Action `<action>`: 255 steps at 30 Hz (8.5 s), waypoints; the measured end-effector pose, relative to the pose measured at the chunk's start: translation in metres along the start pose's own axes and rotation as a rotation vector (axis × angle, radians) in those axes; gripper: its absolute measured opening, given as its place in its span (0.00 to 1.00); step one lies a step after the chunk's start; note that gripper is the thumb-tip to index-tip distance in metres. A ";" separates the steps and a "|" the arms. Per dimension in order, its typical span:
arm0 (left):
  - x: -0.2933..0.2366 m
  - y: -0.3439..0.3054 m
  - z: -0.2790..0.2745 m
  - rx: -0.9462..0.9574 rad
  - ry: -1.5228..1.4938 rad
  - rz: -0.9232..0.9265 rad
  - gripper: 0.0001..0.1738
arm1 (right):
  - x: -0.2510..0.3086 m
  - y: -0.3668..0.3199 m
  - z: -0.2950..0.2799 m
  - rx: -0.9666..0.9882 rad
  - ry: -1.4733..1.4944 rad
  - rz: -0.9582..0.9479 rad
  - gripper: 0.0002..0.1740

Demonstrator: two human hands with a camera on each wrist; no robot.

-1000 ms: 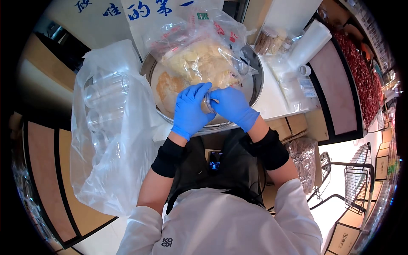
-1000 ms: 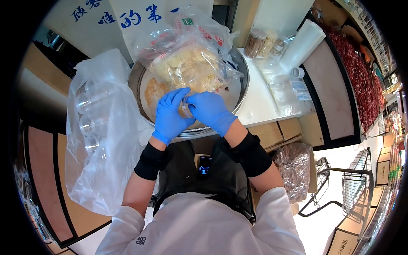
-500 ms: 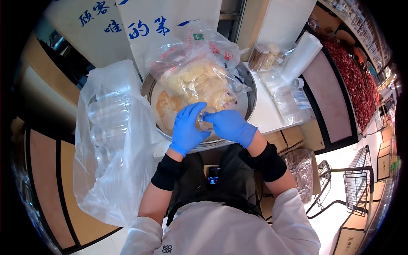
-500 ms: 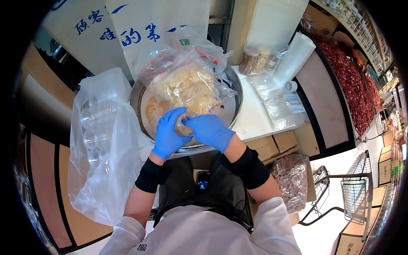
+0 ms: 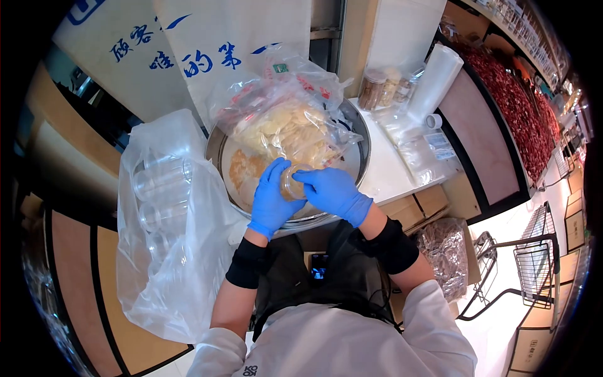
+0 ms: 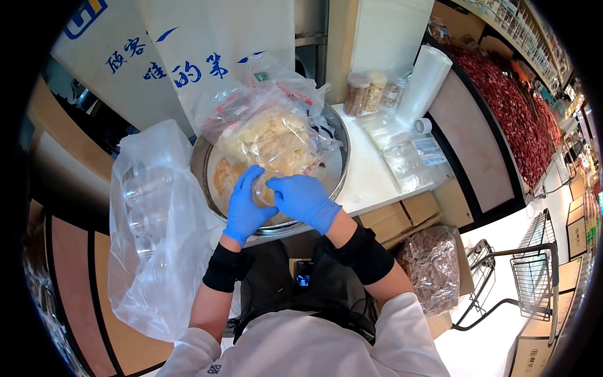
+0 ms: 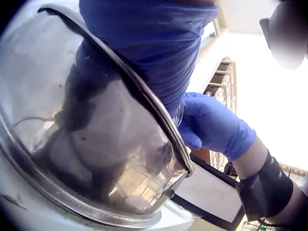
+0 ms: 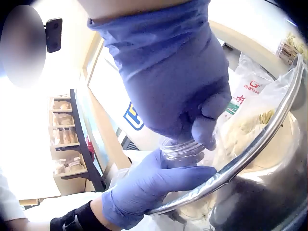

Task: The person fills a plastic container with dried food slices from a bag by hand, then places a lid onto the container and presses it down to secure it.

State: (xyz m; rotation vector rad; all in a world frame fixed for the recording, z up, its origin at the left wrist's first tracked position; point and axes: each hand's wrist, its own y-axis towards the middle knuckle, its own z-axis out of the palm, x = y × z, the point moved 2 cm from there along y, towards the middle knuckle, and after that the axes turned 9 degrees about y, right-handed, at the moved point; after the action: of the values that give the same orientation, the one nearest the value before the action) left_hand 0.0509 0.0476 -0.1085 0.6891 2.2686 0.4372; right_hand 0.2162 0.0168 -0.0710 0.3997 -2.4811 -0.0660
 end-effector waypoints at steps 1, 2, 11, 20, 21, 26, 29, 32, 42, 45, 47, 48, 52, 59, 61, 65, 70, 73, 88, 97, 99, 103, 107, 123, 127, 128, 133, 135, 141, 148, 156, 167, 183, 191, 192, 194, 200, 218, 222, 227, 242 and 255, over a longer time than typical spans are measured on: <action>-0.001 0.000 -0.001 0.024 0.008 -0.004 0.49 | 0.001 0.000 -0.001 -0.012 0.020 0.012 0.19; -0.001 -0.001 -0.002 0.048 0.017 -0.010 0.49 | -0.001 0.000 0.000 -0.015 0.021 0.009 0.19; -0.005 0.000 -0.003 0.041 0.051 0.060 0.46 | -0.007 -0.006 0.006 0.158 0.123 -0.087 0.21; -0.007 0.000 -0.005 0.050 0.058 0.052 0.46 | -0.022 0.001 0.015 0.279 0.193 -0.051 0.24; -0.007 0.000 -0.006 0.048 0.057 0.050 0.46 | -0.025 0.000 0.011 0.145 0.266 -0.094 0.22; -0.005 -0.001 -0.006 -0.112 0.240 0.120 0.47 | -0.021 -0.008 -0.001 -0.053 0.528 -0.070 0.15; -0.002 0.000 -0.004 -0.040 0.097 0.051 0.47 | -0.024 -0.011 -0.006 -0.123 0.737 0.038 0.16; -0.006 0.001 -0.006 0.005 0.127 0.037 0.47 | -0.029 -0.014 0.004 -0.088 0.520 -0.124 0.18; -0.005 0.003 -0.005 0.075 0.050 0.055 0.46 | -0.011 -0.001 0.007 0.567 0.054 0.010 0.33; -0.009 0.003 -0.008 0.113 0.060 0.061 0.44 | -0.009 0.000 0.006 0.594 -0.041 0.024 0.35; -0.009 0.003 -0.008 0.112 0.073 0.071 0.46 | -0.003 -0.002 0.002 0.598 -0.089 0.011 0.36; -0.009 0.004 -0.008 0.110 0.073 0.071 0.46 | 0.006 -0.005 -0.005 0.559 -0.144 -0.017 0.36; -0.007 0.000 -0.007 0.114 0.091 0.057 0.46 | 0.011 -0.007 -0.006 0.475 -0.273 -0.035 0.37; -0.010 0.000 -0.010 0.183 0.132 0.092 0.47 | 0.005 0.002 -0.015 0.658 -0.104 -0.096 0.29; -0.008 0.000 -0.009 0.187 0.126 0.107 0.47 | -0.001 0.005 -0.006 0.707 -0.123 -0.140 0.26; -0.006 0.000 -0.007 0.177 0.089 0.109 0.47 | 0.018 -0.003 -0.014 0.608 -0.213 -0.122 0.23; -0.010 0.001 -0.011 0.170 0.099 0.089 0.47 | 0.026 -0.009 -0.016 0.436 -0.300 -0.068 0.21; -0.008 -0.001 -0.008 0.152 0.108 0.102 0.47 | 0.019 -0.010 -0.011 0.463 -0.261 -0.079 0.23; -0.004 0.003 -0.002 0.061 0.076 0.117 0.47 | -0.021 0.008 -0.023 0.143 0.240 -0.491 0.16; -0.010 0.001 -0.005 0.095 0.089 0.150 0.46 | -0.032 0.013 0.018 0.345 0.171 -0.202 0.13; -0.009 0.001 -0.004 0.068 0.096 0.145 0.46 | -0.014 0.007 -0.007 0.183 0.151 -0.259 0.12; -0.007 0.003 -0.005 -0.039 0.125 -0.006 0.44 | -0.024 0.001 -0.031 -0.210 0.261 -0.116 0.11; -0.005 0.002 -0.005 -0.117 0.184 -0.042 0.44 | -0.076 0.011 -0.005 -0.144 -0.048 0.056 0.11; -0.001 0.002 0.000 -0.076 0.157 -0.021 0.44 | -0.084 0.049 0.044 -0.003 0.078 -0.023 0.22; -0.003 0.002 0.000 -0.069 0.182 -0.026 0.44 | -0.090 0.051 0.046 -0.087 0.109 -0.037 0.22; -0.003 0.002 0.000 -0.054 0.183 -0.033 0.44 | -0.091 0.052 0.048 -0.087 0.109 -0.038 0.22; -0.005 0.002 0.001 -0.057 0.198 -0.021 0.43 | -0.100 0.056 0.050 -0.017 0.157 0.074 0.22; -0.006 0.002 0.000 -0.062 0.214 -0.018 0.43 | -0.098 0.055 0.048 -0.007 0.128 0.068 0.21; -0.004 0.001 -0.002 -0.061 0.196 -0.022 0.43 | -0.091 0.049 0.038 -0.156 0.195 0.070 0.16; -0.002 0.004 -0.002 -0.060 0.166 -0.014 0.46 | -0.088 0.032 -0.005 -0.239 0.388 0.146 0.18; -0.003 0.006 -0.004 0.024 0.159 -0.078 0.48 | -0.025 0.015 -0.056 -0.161 0.704 0.244 0.17; 0.000 0.003 -0.001 0.018 0.164 -0.050 0.48 | -0.023 0.025 -0.011 0.021 0.552 0.080 0.21; 0.013 0.005 0.000 0.277 0.264 -0.290 0.48 | -0.030 0.004 0.003 -0.254 0.549 0.022 0.07; 0.025 0.003 0.003 0.267 -0.027 -0.139 0.45 | -0.049 0.014 0.017 -0.181 0.275 -0.076 0.06; 0.024 0.004 0.003 0.299 -0.006 -0.130 0.45 | -0.051 0.016 0.016 -0.110 0.189 -0.047 0.06; 0.021 0.004 0.001 0.302 -0.015 -0.143 0.45 | -0.053 0.009 0.012 -0.126 0.305 -0.076 0.08; 0.019 0.002 0.003 0.225 0.024 -0.133 0.45 | -0.029 -0.004 -0.025 0.012 0.699 0.146 0.14; 0.002 0.002 -0.007 0.114 0.091 -0.011 0.44 | -0.022 -0.011 -0.039 0.339 0.808 0.460 0.27; 0.002 0.002 -0.003 0.191 0.093 0.097 0.44 | -0.035 -0.015 -0.028 0.554 0.711 0.300 0.25; 0.004 0.001 -0.003 0.174 0.100 0.077 0.44 | -0.033 -0.016 -0.033 0.500 0.820 0.331 0.24; 0.004 0.001 -0.011 0.066 -0.049 -0.233 0.48 | -0.133 0.040 -0.004 -0.390 1.379 0.296 0.10; 0.005 -0.002 -0.007 -0.129 -0.009 0.022 0.45 | -0.131 0.069 0.061 -0.092 0.284 -0.238 0.15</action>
State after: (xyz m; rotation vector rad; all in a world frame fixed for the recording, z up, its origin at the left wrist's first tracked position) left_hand 0.0422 0.0480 -0.1071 0.6501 2.2048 0.5843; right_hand 0.2616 0.1187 -0.1855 0.6186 -2.1337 -0.2051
